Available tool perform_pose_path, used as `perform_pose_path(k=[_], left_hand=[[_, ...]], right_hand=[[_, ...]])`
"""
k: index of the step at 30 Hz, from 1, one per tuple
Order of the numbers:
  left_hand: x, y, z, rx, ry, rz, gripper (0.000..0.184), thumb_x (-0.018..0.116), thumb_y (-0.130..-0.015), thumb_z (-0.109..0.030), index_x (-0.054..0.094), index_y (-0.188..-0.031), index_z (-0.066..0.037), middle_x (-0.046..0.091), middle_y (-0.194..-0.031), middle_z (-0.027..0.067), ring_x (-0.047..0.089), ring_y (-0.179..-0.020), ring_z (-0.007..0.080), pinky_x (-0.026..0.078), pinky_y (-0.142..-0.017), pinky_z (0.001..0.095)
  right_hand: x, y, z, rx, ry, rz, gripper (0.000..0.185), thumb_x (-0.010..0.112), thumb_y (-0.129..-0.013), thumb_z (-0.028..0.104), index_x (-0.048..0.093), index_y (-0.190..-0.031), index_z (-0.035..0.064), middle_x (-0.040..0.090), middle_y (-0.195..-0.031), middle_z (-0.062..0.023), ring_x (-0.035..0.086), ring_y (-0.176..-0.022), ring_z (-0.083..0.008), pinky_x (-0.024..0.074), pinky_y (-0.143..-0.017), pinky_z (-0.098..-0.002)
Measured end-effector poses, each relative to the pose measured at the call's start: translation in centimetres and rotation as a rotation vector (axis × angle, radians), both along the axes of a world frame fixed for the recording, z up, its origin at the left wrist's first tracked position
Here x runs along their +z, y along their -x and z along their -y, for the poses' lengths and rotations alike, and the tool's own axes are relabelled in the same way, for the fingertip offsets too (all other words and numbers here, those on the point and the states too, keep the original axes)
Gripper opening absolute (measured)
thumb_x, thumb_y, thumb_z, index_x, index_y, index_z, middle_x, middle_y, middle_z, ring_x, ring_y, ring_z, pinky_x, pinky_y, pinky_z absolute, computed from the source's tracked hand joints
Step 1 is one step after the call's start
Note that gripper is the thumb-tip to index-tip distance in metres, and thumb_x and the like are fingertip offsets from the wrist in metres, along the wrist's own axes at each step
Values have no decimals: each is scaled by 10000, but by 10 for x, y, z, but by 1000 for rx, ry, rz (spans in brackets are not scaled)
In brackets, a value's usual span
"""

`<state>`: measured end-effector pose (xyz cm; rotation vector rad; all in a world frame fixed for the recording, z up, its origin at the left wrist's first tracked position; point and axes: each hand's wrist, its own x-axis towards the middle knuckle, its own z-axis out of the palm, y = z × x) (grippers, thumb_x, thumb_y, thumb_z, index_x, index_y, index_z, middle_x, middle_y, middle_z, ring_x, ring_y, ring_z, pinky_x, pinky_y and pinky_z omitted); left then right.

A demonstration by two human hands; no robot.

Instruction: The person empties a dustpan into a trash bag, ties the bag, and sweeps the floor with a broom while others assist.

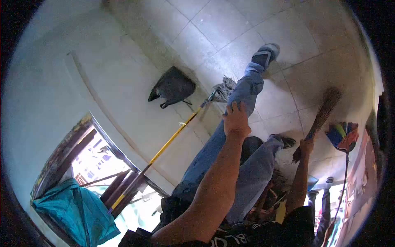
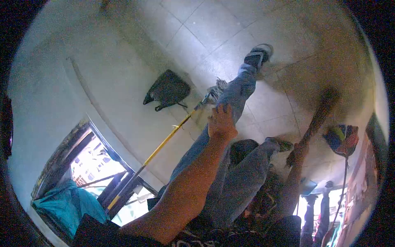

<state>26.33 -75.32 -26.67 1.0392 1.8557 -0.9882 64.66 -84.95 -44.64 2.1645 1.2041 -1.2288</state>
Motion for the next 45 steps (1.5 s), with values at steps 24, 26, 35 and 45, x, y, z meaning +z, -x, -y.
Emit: perform_pose_path(k=[24, 26, 35, 45], left_hand=[[-3, 54, 9, 286, -74, 123, 944, 759, -598, -328, 296, -1387, -95, 297, -1425, 197, 328, -1266, 414, 375, -962, 556], [0, 54, 4, 282, -54, 126, 871, 734, -680, -282, 282, -1399, -88, 275, -1448, 176, 286, -1308, 402, 386, -958, 560], [-3, 57, -10, 296, -58, 141, 921, 778, -587, -262, 317, -1366, -88, 358, -1335, 183, 342, -1266, 402, 396, -963, 533], [-6, 38, -18, 268, -78, 123, 950, 813, -551, -296, 340, -1347, -82, 351, -1349, 192, 349, -1255, 423, 388, -965, 558]], right_hand=[[-44, 394, -267, -15, -861, -154, 743, 689, -729, 145, 312, -1354, 3, 573, -1141, -184, 610, -987, -321, 522, -798, -425], [-28, 378, -281, 139, -708, -161, 734, 668, -757, 184, 298, -1366, 8, 573, -1136, -203, 604, -1004, -347, 515, -813, -440], [-100, 233, -245, 950, -307, -30, 391, 628, -772, 317, 601, -1026, 22, 644, -901, -159, 647, -791, -360, 525, -690, -482], [-44, 248, -189, 464, -147, -2, 766, 618, -799, 187, 213, -1449, 185, 623, -1055, -223, 608, -948, -405, 476, -788, -502]])
